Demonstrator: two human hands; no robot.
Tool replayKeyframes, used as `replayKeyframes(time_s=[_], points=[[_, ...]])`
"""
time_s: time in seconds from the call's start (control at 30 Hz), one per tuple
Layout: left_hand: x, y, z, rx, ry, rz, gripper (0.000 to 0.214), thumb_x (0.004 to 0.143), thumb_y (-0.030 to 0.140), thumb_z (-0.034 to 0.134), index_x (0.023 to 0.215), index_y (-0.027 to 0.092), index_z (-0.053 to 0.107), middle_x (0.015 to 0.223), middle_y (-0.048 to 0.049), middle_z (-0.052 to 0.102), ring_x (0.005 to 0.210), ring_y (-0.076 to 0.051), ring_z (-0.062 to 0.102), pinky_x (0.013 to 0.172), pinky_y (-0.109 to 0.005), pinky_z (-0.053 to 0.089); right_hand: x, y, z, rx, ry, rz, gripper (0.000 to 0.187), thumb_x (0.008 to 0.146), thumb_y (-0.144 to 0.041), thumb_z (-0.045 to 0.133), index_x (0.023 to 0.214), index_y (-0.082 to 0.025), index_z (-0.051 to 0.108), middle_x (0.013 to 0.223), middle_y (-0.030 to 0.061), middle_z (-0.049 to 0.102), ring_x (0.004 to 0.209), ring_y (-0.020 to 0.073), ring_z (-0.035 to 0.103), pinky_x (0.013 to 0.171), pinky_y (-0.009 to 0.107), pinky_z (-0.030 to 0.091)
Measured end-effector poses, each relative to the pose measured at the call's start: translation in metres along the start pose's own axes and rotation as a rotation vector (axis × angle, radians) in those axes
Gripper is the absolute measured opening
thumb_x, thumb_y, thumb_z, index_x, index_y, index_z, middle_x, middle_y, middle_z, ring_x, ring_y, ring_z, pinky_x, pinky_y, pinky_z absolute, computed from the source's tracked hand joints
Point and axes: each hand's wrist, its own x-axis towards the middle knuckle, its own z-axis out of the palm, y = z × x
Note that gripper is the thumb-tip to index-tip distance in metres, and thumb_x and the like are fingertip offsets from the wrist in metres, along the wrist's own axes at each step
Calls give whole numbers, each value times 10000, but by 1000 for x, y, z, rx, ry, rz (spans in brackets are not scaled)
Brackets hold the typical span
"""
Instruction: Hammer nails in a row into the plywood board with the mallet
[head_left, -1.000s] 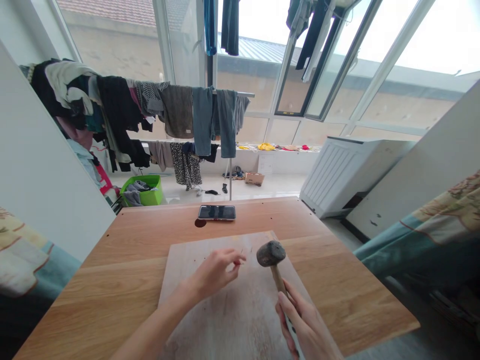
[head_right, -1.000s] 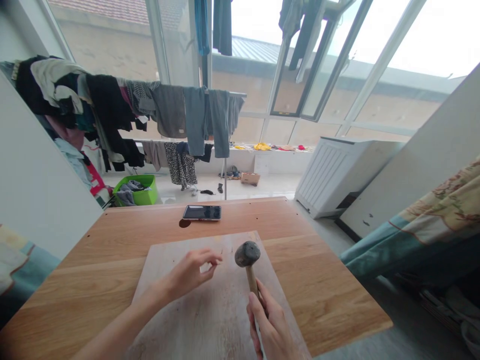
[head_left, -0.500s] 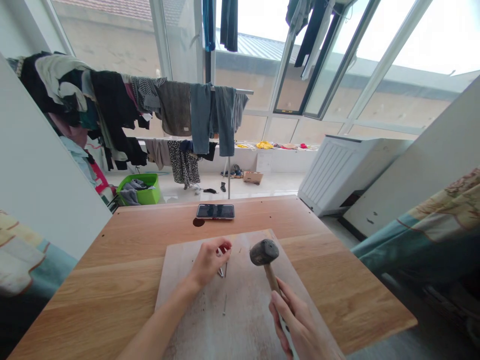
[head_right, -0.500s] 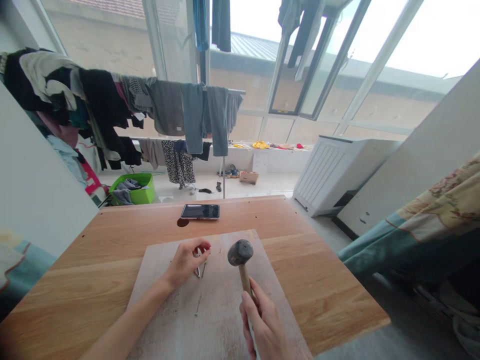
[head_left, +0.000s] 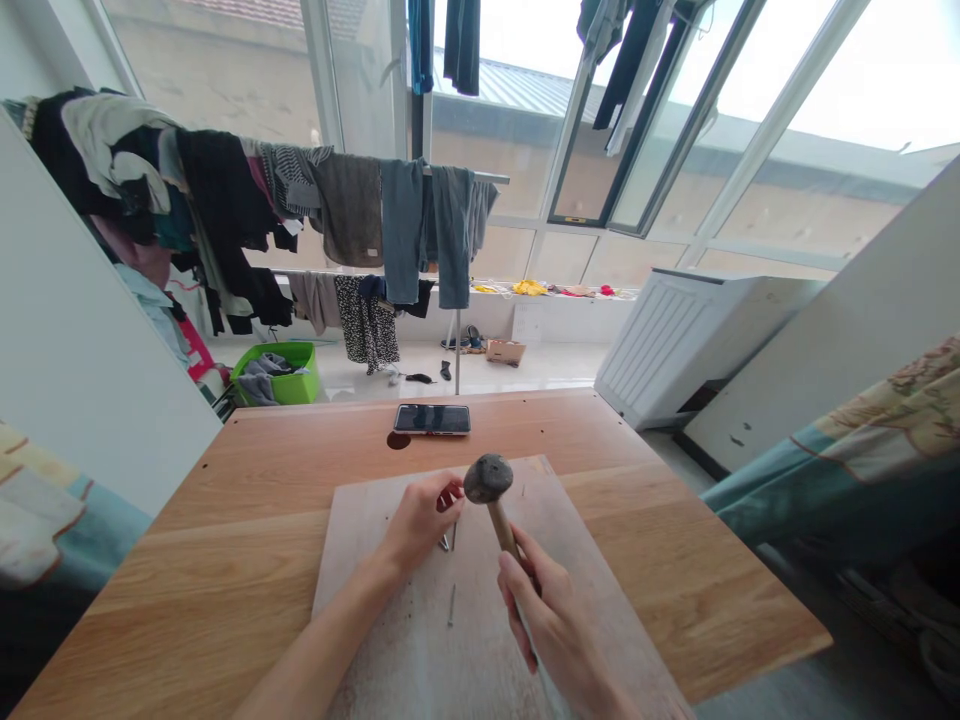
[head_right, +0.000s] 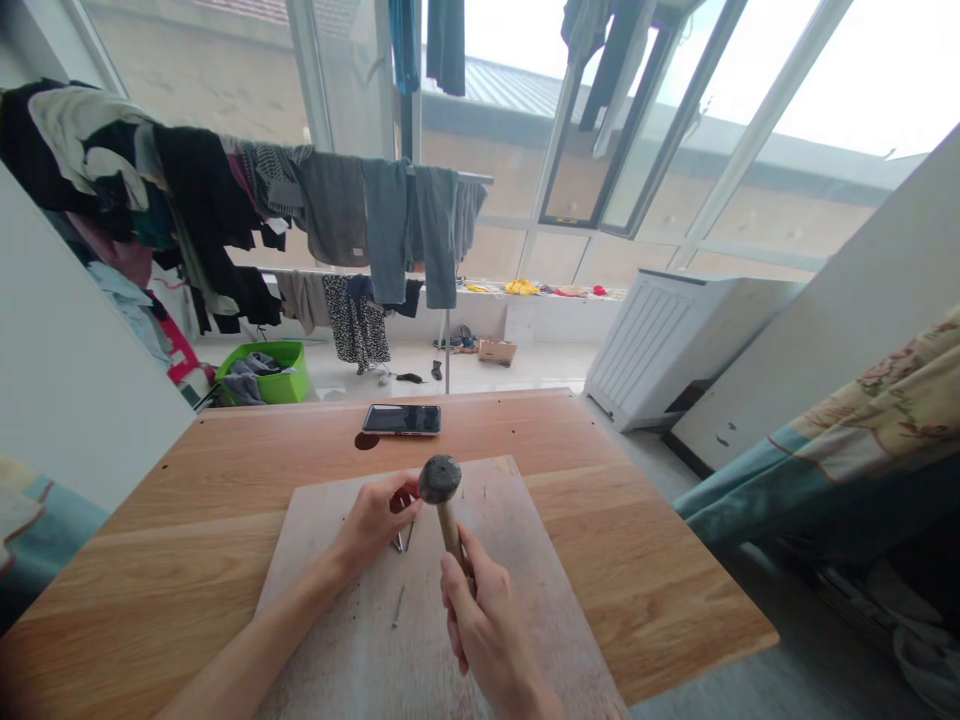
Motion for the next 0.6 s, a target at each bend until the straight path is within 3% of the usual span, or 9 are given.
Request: replayKeyframes(time_s=[0.27,0.6], points=[[-1,-1,1,-21,21,30,134,818,155,578,894,185,684,708,26,645,618,-113,572,609,-206,448,2,-2,7,-41,-6,-37,529,975,-514,472,1364,-156,491,631,-102,450,336,34,365,279,128,296],[0,-4,2,-39,11,34,246,808,119,574,1015,187,690,767,18,690,620,-112,577,624,-207,461,4,-1,5,-68,2,-35,541,984,-507,459,1398,-159,487,635,-96,451,341,36,363,288,131,304]])
